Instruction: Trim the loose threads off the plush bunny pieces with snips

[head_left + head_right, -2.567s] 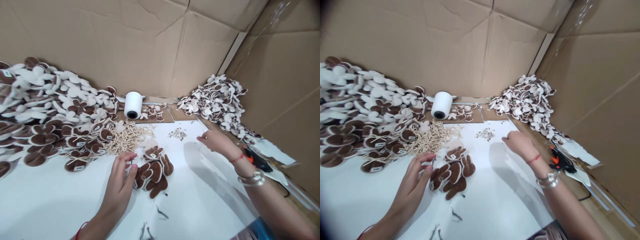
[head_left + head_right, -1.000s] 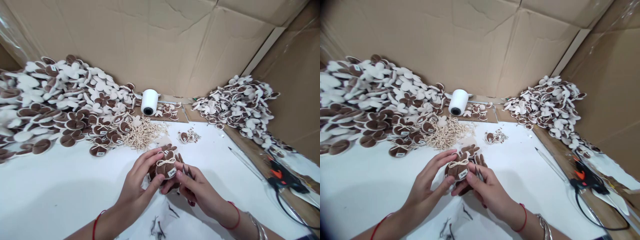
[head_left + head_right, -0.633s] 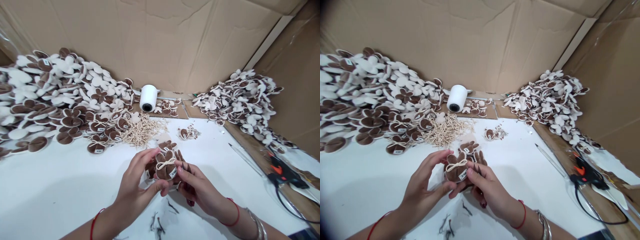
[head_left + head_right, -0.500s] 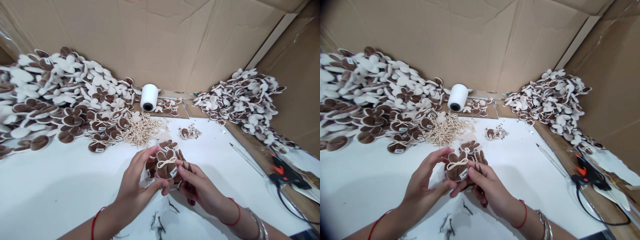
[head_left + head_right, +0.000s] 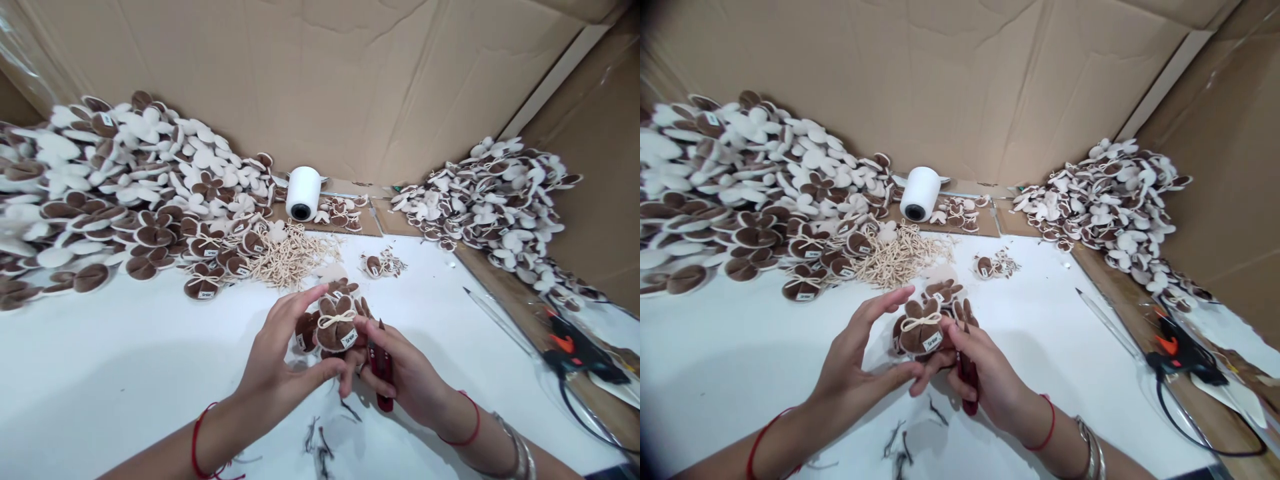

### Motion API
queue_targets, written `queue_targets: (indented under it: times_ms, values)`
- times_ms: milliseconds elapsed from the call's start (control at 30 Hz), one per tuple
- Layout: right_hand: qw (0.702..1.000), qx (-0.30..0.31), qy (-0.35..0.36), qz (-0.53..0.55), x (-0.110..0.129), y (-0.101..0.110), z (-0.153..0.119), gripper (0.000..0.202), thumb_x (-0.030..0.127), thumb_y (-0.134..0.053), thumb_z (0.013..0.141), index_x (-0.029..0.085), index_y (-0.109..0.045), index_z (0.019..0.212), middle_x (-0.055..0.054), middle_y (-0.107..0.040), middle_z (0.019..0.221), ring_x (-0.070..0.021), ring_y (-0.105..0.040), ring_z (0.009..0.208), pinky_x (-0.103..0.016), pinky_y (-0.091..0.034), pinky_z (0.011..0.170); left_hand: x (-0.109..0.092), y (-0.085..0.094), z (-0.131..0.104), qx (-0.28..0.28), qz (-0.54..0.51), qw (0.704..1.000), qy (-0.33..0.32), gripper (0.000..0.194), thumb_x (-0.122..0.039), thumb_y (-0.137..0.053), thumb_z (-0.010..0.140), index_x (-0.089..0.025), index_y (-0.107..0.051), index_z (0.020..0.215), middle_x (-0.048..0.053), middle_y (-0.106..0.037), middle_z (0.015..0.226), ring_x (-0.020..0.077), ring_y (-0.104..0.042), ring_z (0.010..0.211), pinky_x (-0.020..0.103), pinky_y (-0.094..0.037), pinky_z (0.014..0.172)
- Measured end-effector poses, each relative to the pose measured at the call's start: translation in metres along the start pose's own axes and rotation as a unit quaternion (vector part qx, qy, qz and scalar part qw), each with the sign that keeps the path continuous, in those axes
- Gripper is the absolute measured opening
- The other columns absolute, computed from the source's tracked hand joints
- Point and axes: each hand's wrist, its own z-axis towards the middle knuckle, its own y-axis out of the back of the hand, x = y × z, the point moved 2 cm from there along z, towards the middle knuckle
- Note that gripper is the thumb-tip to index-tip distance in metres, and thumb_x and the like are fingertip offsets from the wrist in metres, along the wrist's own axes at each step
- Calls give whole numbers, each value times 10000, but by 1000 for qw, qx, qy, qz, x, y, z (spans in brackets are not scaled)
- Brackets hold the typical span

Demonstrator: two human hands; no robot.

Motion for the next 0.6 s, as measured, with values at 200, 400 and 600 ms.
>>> queue_targets:
  times_ms: [200,400,600]
  values:
    - [999,36,-9,-20,-3,3,-1,430,546,-435,940,150,-600,939,-72,-739,590,-51,-174,273,-193,-101,293,-1,1,1,15,-18,1000,2,610,-391,-713,827,-372,-421,1363,35,-567,1307,223,-539,1203,330,-500,973]
    - [999,41,-13,-13,-4,2,0,409,548,-474,915,153,-582,902,-70,-739,582,-53,-180,262,-195,-110,279,0,0,1,15,-16,1000,-2,584,-406,-725,815,-362,-454,1330,16,-603,1264,204,-549,1166,310,-483,981]
    - [999,29,-20,-19,-5,4,0,404,548,-444,933,163,-557,883,-38,-697,507,-57,-196,260,-195,-114,291,2,-1,2,10,-22,999,23,574,-396,-721,821,-341,-471,1335,39,-593,1291,224,-552,1187,335,-489,978]
